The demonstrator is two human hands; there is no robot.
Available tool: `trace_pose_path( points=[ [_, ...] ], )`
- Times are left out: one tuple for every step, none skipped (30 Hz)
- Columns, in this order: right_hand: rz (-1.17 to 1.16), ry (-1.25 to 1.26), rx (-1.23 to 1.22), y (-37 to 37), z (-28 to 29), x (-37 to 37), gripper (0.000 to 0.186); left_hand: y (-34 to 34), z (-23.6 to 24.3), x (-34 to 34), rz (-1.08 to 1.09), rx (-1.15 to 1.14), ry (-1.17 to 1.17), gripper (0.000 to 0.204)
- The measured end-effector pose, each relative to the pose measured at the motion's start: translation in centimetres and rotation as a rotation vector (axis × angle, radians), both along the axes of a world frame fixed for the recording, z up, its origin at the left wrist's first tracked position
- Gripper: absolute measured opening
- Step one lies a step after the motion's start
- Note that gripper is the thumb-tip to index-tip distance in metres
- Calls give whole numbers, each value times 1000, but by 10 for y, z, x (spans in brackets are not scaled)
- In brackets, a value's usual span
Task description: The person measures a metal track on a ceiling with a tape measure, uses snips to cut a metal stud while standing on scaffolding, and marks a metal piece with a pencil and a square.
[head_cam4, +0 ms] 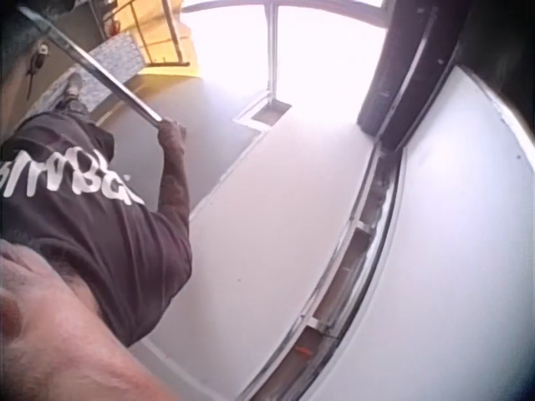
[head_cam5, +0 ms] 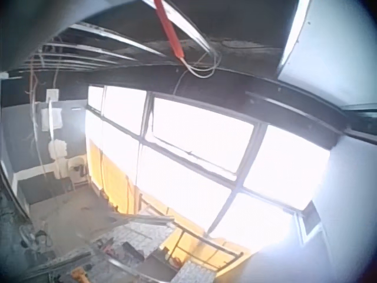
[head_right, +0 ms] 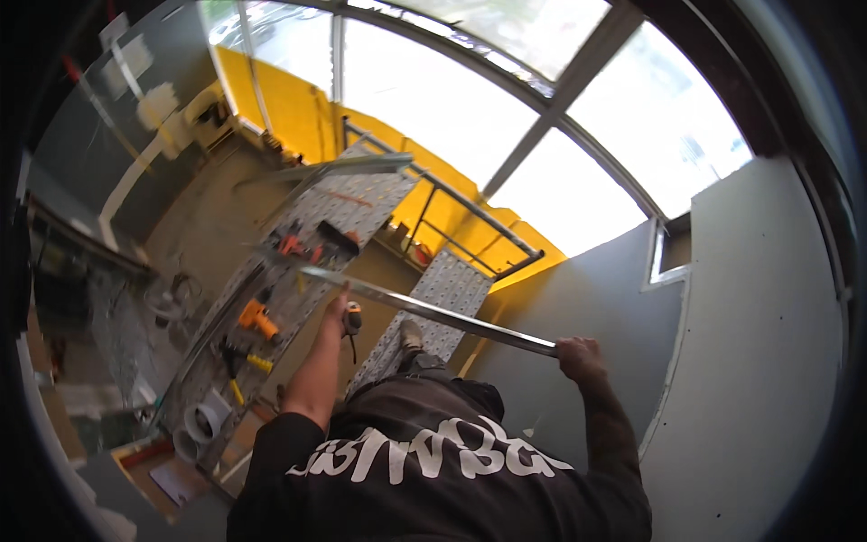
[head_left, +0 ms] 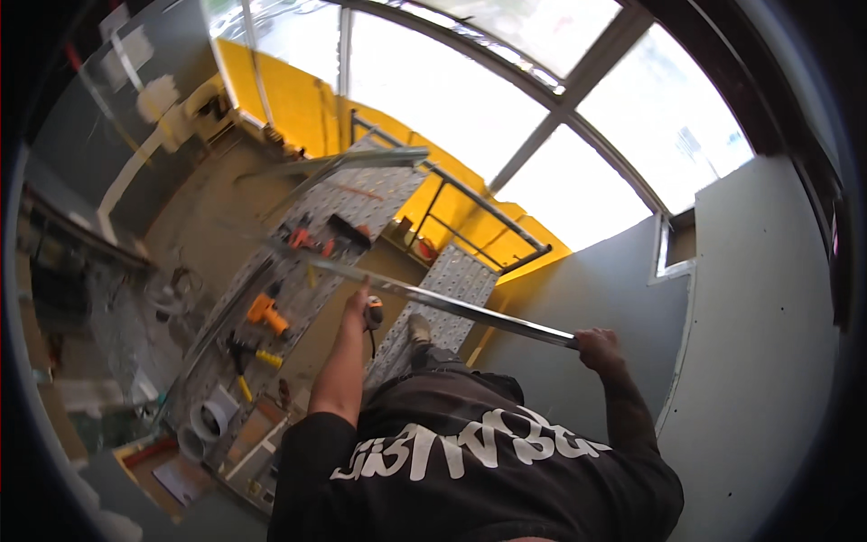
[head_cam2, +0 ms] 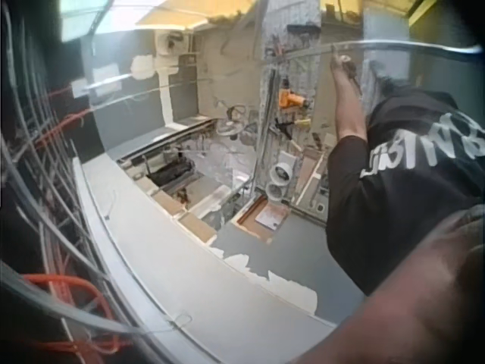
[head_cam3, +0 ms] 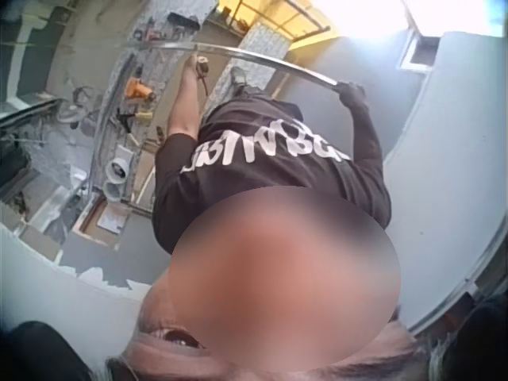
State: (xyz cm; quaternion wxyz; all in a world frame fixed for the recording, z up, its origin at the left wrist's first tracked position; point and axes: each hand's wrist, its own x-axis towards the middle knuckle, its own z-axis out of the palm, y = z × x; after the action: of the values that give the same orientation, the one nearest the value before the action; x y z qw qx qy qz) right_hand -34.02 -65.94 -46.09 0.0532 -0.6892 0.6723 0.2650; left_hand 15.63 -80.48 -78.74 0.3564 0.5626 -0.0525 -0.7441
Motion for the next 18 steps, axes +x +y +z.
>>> trace_pose_path(
  points=[
    [-40,6,-8,-7,1,-7,17,-16,8,-11,-40,-8,6,78],
    [-12,33,-27,-11,-3,-11,16,-24,10,-16,38,-20,57,74],
    [20,61,-46,-18,-5,-17,15,-37,13,-28,121,-31,108,70],
    [69,31,-69,-28,-3,-21,12,-43,14,-32,112,-19,96,70],
    [66,19,-58,-34,-2,-29,12,-51,15,-35,121,-28,112,64],
    [113,-78,-222,-43,0,-37,13,-60,16,-38,139,-37,129,57],
    [196,-190,-372,-63,3,-42,14,-64,14,-37,83,-16,94,51],
    [265,-193,-413,-75,2,-50,13,-69,12,-42,50,7,57,45],
    [334,-200,-494,-75,-4,-61,13,-78,15,-55,-13,64,45,41],
    [270,-92,-366,-74,-14,-73,23,-83,-3,-63,33,97,-8,39],
    [258,-84,-380,-63,-22,-86,27,-94,-7,-75,-51,109,125,34],
    [236,-63,-353,-67,-32,-101,25,-95,-37,-84,40,61,186,32],
    [228,-21,-377,-53,-50,-128,24,-99,-26,-91,-47,58,330,26],
    [253,-40,-345,-75,-46,-137,24,-96,-46,-97,72,2,257,25],
    [186,-45,-288,-78,-48,-149,25,-101,-36,-109,65,66,330,29],
    [168,-28,-255,-85,-41,-147,26,-105,-42,-125,212,-5,327,29],
    [158,53,-145,-99,-43,-159,33,-105,-50,-133,233,22,256,28],
    [70,22,-51,-98,-24,-136,42,-107,-9,-137,114,52,194,28]
  ],
)
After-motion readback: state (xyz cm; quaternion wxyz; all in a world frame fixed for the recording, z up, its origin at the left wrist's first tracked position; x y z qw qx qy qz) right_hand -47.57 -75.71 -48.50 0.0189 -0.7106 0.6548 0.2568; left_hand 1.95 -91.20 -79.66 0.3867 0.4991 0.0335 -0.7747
